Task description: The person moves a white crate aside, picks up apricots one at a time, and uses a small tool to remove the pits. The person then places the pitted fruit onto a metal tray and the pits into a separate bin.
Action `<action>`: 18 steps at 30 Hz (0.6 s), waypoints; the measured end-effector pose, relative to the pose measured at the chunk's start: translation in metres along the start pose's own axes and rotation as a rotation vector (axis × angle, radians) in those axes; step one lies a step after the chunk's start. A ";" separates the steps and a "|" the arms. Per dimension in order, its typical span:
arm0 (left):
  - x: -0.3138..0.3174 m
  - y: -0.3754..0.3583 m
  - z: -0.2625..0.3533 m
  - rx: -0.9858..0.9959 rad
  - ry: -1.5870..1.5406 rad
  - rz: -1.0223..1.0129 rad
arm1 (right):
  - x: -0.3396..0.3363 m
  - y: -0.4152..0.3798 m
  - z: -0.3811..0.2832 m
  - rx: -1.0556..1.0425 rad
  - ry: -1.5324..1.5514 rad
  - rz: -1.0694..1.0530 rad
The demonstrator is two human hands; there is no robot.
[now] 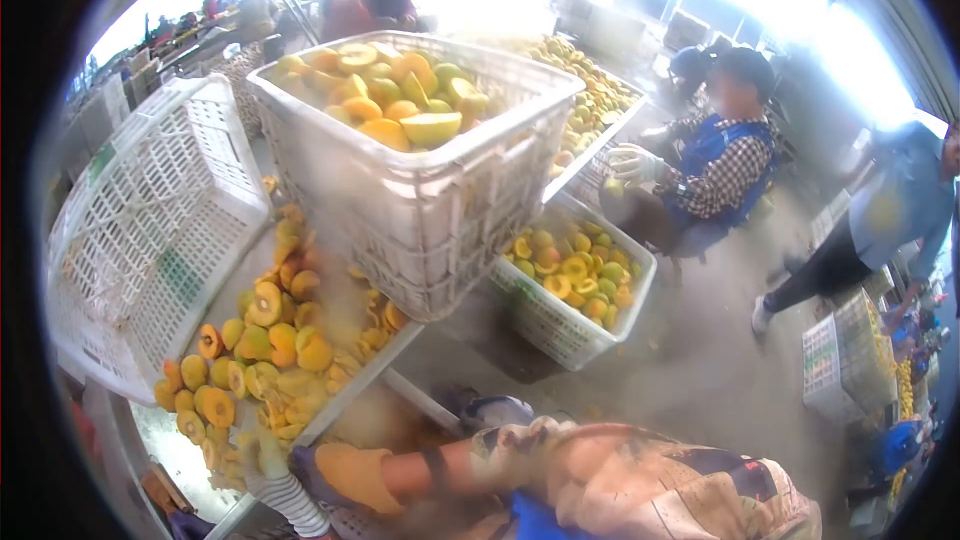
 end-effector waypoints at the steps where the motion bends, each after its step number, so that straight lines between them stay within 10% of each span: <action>1: -0.001 0.001 -0.001 0.031 -0.025 0.022 | -0.042 0.004 -0.021 0.292 0.324 -0.160; 4: -0.009 0.011 -0.008 0.006 0.127 -0.077 | -0.031 0.010 -0.018 -0.081 -0.186 -0.520; 5: -0.006 0.013 -0.002 0.058 0.144 -0.112 | -0.057 0.007 -0.030 0.094 -0.008 -0.545; 8: -0.010 0.019 -0.020 0.146 0.197 -0.103 | -0.059 -0.002 -0.039 -0.195 -0.008 -0.143; 10: 0.005 0.009 -0.014 0.224 0.174 -0.038 | -0.033 0.004 -0.026 0.255 -0.216 -0.301; 18: 0.015 0.009 0.006 -0.106 -0.328 -0.062 | -0.032 0.006 -0.035 0.127 -0.183 -0.287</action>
Point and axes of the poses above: each hand's wrist, its own y-axis towards the middle knuckle, its own x-axis out of the palm, z = x × y, the point moved 6 cm from there along y, towards the middle knuckle, and after that the axes turned 10 degrees about -y, right-handed, at the moved point
